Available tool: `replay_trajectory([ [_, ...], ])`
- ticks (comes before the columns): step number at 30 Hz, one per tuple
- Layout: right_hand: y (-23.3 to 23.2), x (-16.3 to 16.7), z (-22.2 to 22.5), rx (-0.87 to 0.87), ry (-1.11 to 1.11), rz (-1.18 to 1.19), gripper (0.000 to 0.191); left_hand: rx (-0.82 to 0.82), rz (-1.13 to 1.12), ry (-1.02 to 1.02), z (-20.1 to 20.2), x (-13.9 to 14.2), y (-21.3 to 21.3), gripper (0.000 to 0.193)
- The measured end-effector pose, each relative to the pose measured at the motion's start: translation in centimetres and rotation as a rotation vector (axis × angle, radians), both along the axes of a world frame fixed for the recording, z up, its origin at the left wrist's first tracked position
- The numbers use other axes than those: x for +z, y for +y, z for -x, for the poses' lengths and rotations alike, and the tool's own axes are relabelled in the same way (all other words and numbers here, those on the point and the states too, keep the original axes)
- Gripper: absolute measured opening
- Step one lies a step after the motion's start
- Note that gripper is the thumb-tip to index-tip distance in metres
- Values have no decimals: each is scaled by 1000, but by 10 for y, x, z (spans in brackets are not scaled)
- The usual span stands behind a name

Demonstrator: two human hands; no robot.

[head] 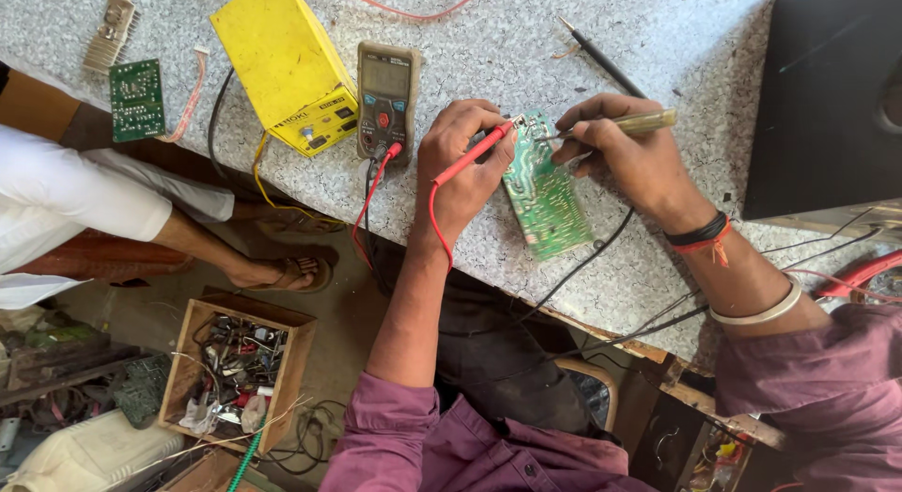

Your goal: The person uses a multimeter to test a green circuit board. They hold the board with one hand and touch various points on the board with the multimeter probes in the other hand to check electrical continuity.

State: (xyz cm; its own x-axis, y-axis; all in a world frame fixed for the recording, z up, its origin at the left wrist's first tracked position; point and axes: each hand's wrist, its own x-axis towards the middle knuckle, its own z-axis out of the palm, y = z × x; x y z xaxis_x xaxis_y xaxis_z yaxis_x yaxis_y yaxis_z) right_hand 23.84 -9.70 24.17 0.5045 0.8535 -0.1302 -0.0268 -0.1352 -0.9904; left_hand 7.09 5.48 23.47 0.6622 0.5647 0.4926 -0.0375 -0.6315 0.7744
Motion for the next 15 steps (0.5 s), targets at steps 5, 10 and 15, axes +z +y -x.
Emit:
replay_trajectory([
  [5,0,3,5,109,-16,7,27,17,-120,-25,-1,4,-1,14],
  [10,-4,2,4,172,34,-43,28,-43,13,29,-4,2,0,16],
  [15,-7,-4,-12,-43,-19,-122,24,-15,-5,33,-2,-4,0,17],
])
